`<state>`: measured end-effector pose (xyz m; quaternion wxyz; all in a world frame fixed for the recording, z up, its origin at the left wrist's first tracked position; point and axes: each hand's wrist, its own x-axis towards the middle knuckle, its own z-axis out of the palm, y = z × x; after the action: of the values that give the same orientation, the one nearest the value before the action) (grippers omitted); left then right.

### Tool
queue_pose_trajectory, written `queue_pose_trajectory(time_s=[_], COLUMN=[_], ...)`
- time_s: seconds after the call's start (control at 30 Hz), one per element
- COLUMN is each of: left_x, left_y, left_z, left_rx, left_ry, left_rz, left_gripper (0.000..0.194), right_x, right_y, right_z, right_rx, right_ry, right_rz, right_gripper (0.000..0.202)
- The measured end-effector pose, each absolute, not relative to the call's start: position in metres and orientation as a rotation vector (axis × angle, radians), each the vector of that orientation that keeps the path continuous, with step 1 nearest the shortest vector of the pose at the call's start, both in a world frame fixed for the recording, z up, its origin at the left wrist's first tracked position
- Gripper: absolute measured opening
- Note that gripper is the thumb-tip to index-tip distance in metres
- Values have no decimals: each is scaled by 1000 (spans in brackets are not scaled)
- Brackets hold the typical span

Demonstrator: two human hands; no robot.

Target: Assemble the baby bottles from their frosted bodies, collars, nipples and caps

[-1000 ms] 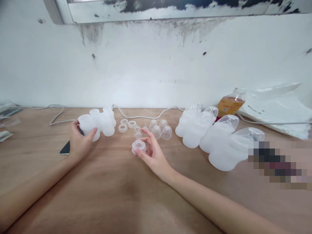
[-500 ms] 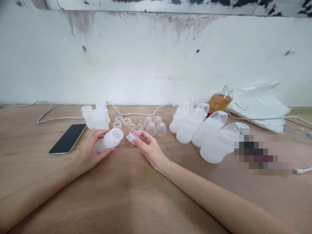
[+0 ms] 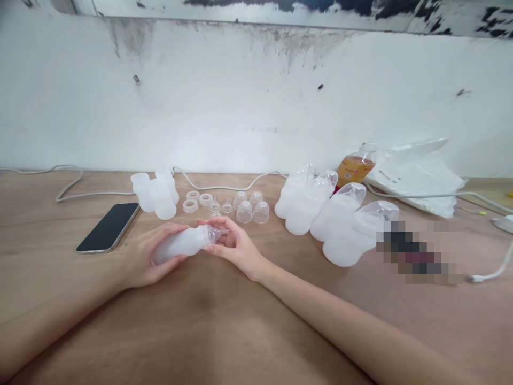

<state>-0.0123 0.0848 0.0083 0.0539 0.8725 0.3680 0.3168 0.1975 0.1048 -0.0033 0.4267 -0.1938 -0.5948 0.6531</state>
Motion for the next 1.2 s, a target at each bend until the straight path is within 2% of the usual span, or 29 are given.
queue_pose_trajectory(time_s=[0.17,0.27,0.53,0.77,0.83,0.93,1.0,1.1,1.2], left_x=[-17,-19,-14,-13,-13,-12,-13,-16,-17], left_y=[89,92,92,91,89,87,87,89,92], left_z=[27,34,22,12,12,10,8,5,4], left_rx=[2390,2232,2860,3213,3249,3270,3241,3180,3145], left_ry=[1074,1029,1045,926,888,822,845,940,974], left_rz=[635,574,909,1077,1093,1133,1151,1140,1130], left_gripper=[36,33,41,40,39,39,40,42,42], right_x=[199,199,199,199,202,208,211,213,214], right_y=[105,105,105,103,103,102,101,100,102], right_z=[-3,-3,-1,-2,0,5,8,11,9], right_rx=[-469,-493,-835,-910,-983,-1078,-1115,-1069,-835], right_ry=[-1644,-1646,-1535,-1627,-1790,-2143,-2276,-2258,-2262], right_rz=[1628,1651,1446,1279,1058,562,392,385,480], right_gripper=[41,41,37,31,29,45,49,32,42])
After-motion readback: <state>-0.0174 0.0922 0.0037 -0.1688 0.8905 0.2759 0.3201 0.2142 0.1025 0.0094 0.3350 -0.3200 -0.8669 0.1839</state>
